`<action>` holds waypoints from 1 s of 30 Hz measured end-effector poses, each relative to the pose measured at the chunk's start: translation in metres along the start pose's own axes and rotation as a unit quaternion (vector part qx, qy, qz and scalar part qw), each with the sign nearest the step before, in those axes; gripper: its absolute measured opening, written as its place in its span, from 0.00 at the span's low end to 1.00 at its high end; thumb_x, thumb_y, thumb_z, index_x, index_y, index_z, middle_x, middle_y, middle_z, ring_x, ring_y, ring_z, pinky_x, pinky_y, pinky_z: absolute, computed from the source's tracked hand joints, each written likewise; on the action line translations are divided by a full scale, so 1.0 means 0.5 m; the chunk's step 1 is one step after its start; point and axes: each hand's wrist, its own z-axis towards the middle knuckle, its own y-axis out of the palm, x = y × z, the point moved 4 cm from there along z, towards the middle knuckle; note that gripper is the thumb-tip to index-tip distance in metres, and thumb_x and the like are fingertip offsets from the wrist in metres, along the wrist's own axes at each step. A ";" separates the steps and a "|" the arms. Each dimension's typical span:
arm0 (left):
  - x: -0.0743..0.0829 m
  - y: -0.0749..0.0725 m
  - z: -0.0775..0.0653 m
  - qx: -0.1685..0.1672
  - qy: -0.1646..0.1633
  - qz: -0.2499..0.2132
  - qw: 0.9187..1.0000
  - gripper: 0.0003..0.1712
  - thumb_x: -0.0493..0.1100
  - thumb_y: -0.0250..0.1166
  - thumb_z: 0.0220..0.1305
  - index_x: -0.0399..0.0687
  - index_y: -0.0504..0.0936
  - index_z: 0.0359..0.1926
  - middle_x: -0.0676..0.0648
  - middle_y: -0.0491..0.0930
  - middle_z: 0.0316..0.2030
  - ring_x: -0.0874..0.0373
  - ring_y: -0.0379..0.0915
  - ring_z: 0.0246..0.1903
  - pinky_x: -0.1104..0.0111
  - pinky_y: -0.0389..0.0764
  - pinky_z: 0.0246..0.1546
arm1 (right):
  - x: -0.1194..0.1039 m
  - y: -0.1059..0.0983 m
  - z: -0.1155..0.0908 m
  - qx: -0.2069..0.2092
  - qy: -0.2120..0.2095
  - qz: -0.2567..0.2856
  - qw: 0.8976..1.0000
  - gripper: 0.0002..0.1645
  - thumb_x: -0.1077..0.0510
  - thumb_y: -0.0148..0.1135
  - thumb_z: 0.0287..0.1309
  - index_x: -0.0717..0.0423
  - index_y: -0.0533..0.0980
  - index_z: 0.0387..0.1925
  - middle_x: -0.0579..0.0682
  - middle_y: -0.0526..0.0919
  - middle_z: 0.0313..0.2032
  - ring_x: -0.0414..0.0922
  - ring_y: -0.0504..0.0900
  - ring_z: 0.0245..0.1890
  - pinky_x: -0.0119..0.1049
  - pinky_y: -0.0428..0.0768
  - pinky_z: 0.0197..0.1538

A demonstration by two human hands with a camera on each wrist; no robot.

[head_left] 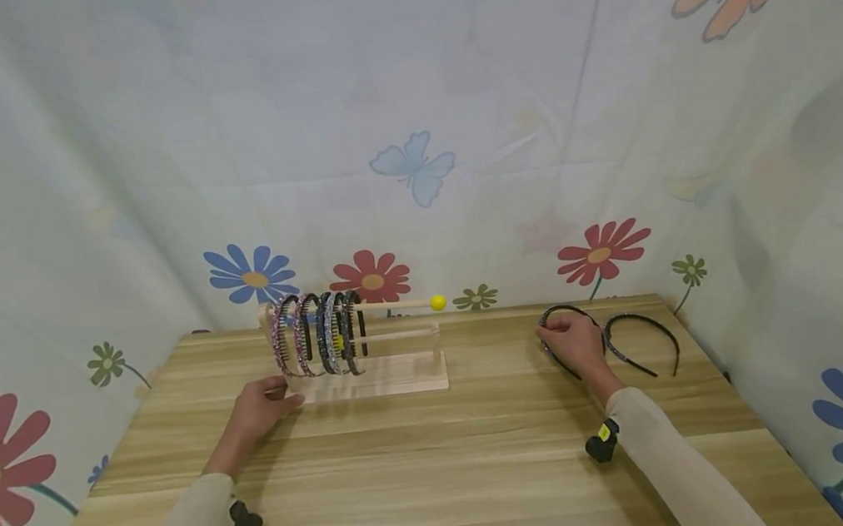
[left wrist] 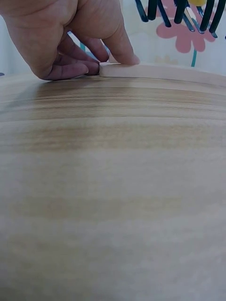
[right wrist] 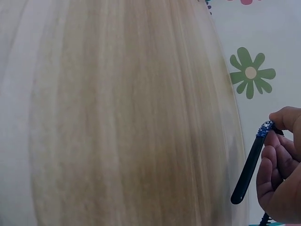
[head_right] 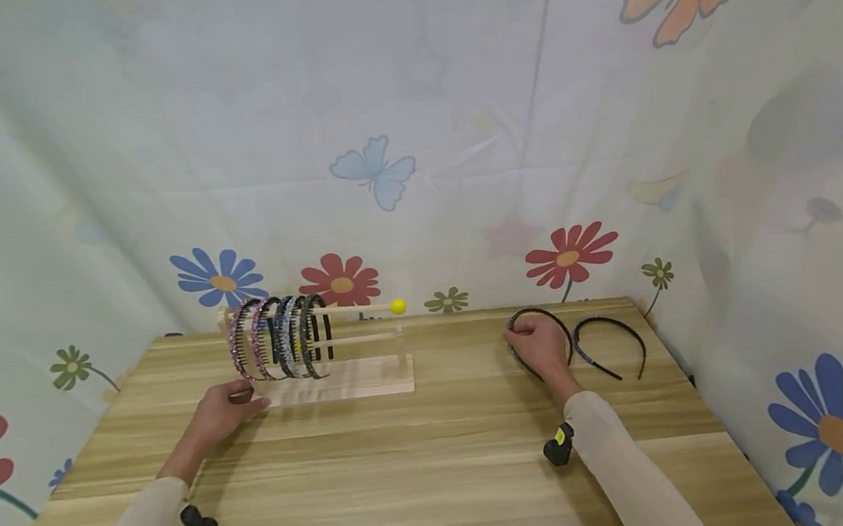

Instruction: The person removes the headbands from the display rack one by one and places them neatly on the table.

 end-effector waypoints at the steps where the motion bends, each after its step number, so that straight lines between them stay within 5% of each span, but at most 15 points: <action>1: 0.000 0.000 0.000 0.000 -0.001 0.000 1.000 0.34 0.47 0.70 0.68 0.26 0.75 0.64 0.26 0.75 0.62 0.31 0.75 0.60 0.44 0.79 0.58 | 0.002 0.002 0.001 -0.003 0.002 -0.005 1.000 0.20 0.47 0.72 0.60 0.59 0.88 0.44 0.56 0.91 0.40 0.57 0.87 0.46 0.59 0.70 0.66; 3: -0.001 -0.001 0.000 0.001 -0.001 -0.001 1.000 0.34 0.47 0.71 0.68 0.26 0.75 0.64 0.26 0.75 0.62 0.31 0.75 0.60 0.44 0.79 0.57 | 0.004 0.003 0.003 -0.008 0.006 -0.013 1.000 0.20 0.46 0.72 0.61 0.58 0.88 0.45 0.56 0.91 0.41 0.57 0.87 0.48 0.61 0.65 0.70; 11: -0.001 0.000 -0.002 0.003 0.003 -0.002 1.000 0.34 0.47 0.70 0.68 0.26 0.75 0.64 0.26 0.76 0.61 0.32 0.75 0.60 0.45 0.80 0.57 | 0.003 0.013 0.004 -0.031 0.026 -0.022 0.999 0.23 0.44 0.69 0.63 0.57 0.87 0.50 0.56 0.89 0.48 0.58 0.84 0.52 0.56 0.79 0.58; 30: 0.003 0.000 -0.001 0.003 0.000 -0.008 1.000 0.33 0.47 0.71 0.68 0.26 0.75 0.64 0.27 0.76 0.61 0.32 0.76 0.59 0.45 0.80 0.57 | 0.017 0.028 0.005 -0.034 0.037 -0.029 0.998 0.23 0.43 0.69 0.63 0.55 0.87 0.50 0.56 0.89 0.49 0.57 0.85 0.51 0.55 0.81 0.56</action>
